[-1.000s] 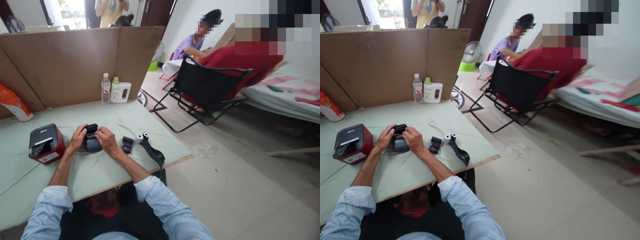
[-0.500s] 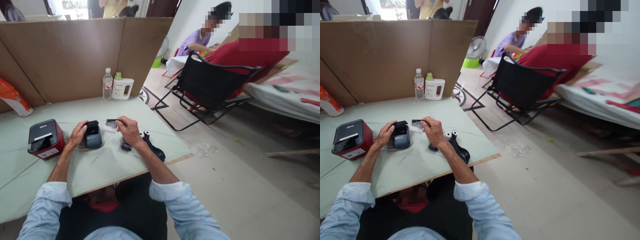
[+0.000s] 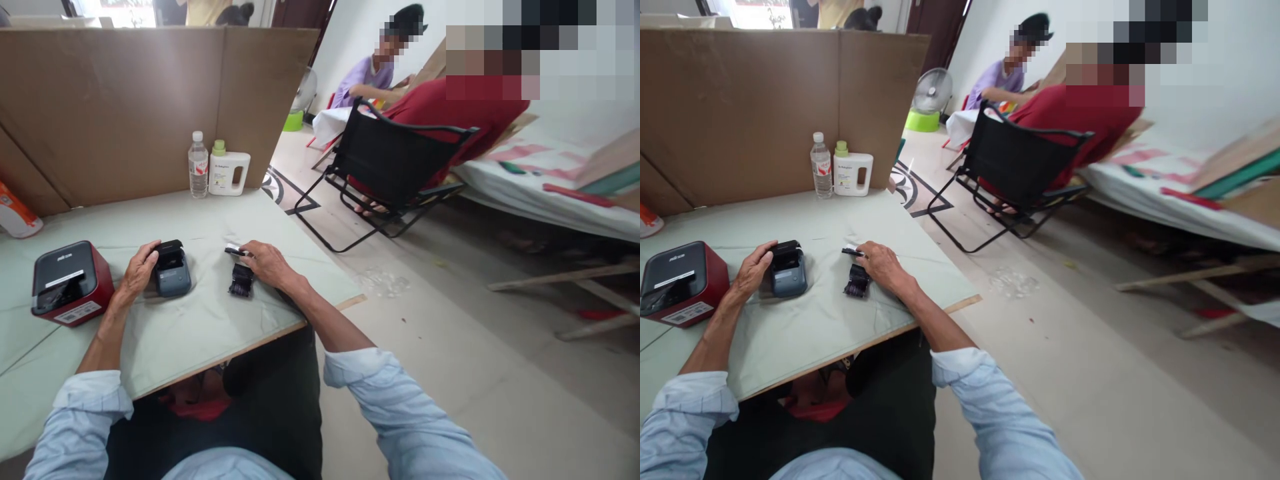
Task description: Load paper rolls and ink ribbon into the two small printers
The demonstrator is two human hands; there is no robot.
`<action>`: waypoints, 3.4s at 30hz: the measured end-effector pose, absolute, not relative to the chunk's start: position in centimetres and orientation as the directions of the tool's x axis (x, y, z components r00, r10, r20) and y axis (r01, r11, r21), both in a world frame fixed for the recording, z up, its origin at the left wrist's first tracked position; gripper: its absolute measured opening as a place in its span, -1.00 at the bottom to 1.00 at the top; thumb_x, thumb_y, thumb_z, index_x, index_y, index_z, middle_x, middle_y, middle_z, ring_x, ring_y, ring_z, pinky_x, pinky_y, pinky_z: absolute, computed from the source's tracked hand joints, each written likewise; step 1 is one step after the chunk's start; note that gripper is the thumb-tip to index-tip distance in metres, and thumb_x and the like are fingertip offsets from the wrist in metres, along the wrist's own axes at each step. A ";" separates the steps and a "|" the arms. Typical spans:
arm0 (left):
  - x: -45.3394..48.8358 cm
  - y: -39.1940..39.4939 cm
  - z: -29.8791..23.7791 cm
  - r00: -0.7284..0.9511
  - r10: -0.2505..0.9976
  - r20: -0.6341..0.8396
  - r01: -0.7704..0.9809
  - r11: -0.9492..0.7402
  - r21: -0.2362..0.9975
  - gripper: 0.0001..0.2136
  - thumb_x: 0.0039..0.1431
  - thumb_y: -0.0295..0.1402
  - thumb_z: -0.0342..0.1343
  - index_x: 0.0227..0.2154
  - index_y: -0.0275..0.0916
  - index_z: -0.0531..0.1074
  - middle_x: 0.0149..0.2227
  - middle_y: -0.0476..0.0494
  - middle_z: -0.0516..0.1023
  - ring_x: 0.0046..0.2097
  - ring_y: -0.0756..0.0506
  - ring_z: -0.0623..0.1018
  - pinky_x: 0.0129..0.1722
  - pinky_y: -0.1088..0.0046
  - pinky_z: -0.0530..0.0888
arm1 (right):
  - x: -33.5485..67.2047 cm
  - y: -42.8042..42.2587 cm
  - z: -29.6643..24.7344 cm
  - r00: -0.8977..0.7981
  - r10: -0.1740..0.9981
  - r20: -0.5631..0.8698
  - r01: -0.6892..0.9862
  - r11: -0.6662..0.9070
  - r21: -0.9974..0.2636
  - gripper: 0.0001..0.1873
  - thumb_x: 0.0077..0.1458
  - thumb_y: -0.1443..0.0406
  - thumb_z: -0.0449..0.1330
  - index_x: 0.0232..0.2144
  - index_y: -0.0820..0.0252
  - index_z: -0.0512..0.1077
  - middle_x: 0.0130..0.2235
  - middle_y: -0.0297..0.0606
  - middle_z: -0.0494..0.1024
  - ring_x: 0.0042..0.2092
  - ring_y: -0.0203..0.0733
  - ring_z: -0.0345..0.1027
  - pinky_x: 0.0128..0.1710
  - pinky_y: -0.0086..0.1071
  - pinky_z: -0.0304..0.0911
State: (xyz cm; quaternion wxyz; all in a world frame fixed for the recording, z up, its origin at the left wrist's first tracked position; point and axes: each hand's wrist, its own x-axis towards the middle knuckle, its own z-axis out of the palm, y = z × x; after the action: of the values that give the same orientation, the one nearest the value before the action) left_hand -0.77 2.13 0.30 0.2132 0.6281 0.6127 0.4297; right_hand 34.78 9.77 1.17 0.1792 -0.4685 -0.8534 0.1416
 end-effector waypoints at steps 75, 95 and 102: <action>1.4 -2.0 6.1 0.078 0.924 0.375 0.649 -0.332 0.684 -0.62 0.15 -0.16 0.30 0.01 -0.14 0.62 0.15 -0.28 0.56 0.14 -0.27 0.56 -0.02 0.21 0.58 | 26.6 0.9 -0.1 -0.362 0.931 0.037 -0.114 -0.004 -0.994 -0.61 -0.03 -0.02 0.46 -0.54 0.15 0.56 -0.57 -0.35 0.46 -0.50 -0.26 0.27 -0.47 -0.35 0.26; -1.4 1.1 1.3 -0.017 0.975 0.223 0.535 -0.180 0.825 -0.47 0.26 0.01 0.16 0.14 -0.23 0.56 0.19 -0.31 0.59 0.22 -0.31 0.55 0.23 0.09 0.48 | 22.2 3.9 0.8 -0.493 0.706 0.508 0.233 0.670 -0.705 -0.64 0.19 0.46 0.09 -0.15 0.11 0.65 -0.08 -0.17 0.69 -0.01 -0.10 0.58 0.07 -0.25 0.45; -1.0 1.7 0.6 -0.070 0.969 0.236 0.515 -0.168 0.841 -0.49 0.30 0.03 0.12 0.13 -0.22 0.57 0.22 -0.28 0.58 0.27 -0.30 0.52 0.38 0.05 0.34 | 20.5 5.3 -0.5 -0.614 0.616 0.493 0.451 0.787 -0.422 -0.55 0.20 0.55 0.06 -0.07 0.10 0.63 0.08 -0.14 0.64 0.12 -0.15 0.53 0.09 -0.35 0.42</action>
State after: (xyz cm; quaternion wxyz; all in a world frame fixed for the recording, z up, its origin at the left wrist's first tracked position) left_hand -1.03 1.74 0.63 0.2622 0.6296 0.5893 0.4331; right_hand 20.49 5.33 -0.47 0.3207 -0.3003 -0.8890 0.1287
